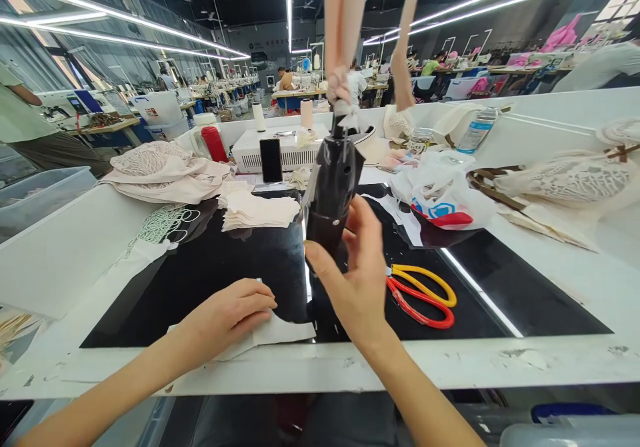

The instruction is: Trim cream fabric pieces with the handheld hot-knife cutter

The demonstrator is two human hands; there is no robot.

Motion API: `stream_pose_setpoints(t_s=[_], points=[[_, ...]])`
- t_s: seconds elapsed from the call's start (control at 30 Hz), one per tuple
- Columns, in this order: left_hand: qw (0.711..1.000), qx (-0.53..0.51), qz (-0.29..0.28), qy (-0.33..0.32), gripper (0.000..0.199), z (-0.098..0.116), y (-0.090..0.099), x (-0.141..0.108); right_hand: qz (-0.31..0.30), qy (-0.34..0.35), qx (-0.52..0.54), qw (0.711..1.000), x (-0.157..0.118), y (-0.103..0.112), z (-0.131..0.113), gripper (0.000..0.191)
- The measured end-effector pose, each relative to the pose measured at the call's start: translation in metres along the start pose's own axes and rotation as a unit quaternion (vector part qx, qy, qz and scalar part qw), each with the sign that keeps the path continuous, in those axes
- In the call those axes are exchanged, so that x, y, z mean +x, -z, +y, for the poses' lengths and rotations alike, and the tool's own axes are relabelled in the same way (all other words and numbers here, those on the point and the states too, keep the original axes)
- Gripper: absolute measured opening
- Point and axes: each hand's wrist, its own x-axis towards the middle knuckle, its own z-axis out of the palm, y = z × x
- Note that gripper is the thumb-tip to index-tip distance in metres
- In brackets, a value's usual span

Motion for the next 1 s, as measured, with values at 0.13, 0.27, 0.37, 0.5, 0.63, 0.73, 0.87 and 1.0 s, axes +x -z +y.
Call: stream_pose_setpoints(t_s=[0.13,0.27,0.37,0.5,0.63,0.73,0.87,1.0], points=[[0.999,-0.024,-0.044,-0.017,0.036,0.006,-0.011,0.005,0.124,0.072,-0.062,0.988,-0.021,0.022,0.004,0.034],[0.997,-0.055,-0.052,0.009,0.038,0.006,-0.015,0.012,-0.123,0.031,-0.173,0.977,-0.048,0.041,0.016,0.008],[0.990,-0.111,-0.024,0.084,0.046,0.003,-0.001,0.022,-0.253,-0.061,-0.117,0.958,-0.066,0.029,0.030,0.015],[0.964,-0.215,0.043,0.149,0.045,-0.003,0.036,0.042,-0.237,-0.254,-0.011,0.938,-0.082,-0.023,0.040,0.034],[0.939,-0.275,0.127,0.164,0.037,-0.027,0.068,0.070,-0.303,-0.327,0.083,0.891,-0.069,-0.063,0.057,0.042],[0.927,-0.280,0.180,0.173,0.043,-0.057,0.086,0.093,-0.292,-0.303,0.013,0.907,-0.030,-0.070,0.081,0.053],[0.920,-0.264,0.224,0.185,0.069,-0.101,0.101,0.122,-0.220,-0.261,-0.088,0.936,0.035,-0.073,0.114,0.059],[0.917,-0.247,0.235,0.209,0.078,-0.130,0.096,0.144,-0.166,-0.236,-0.145,0.946,0.079,-0.085,0.147,0.064]])
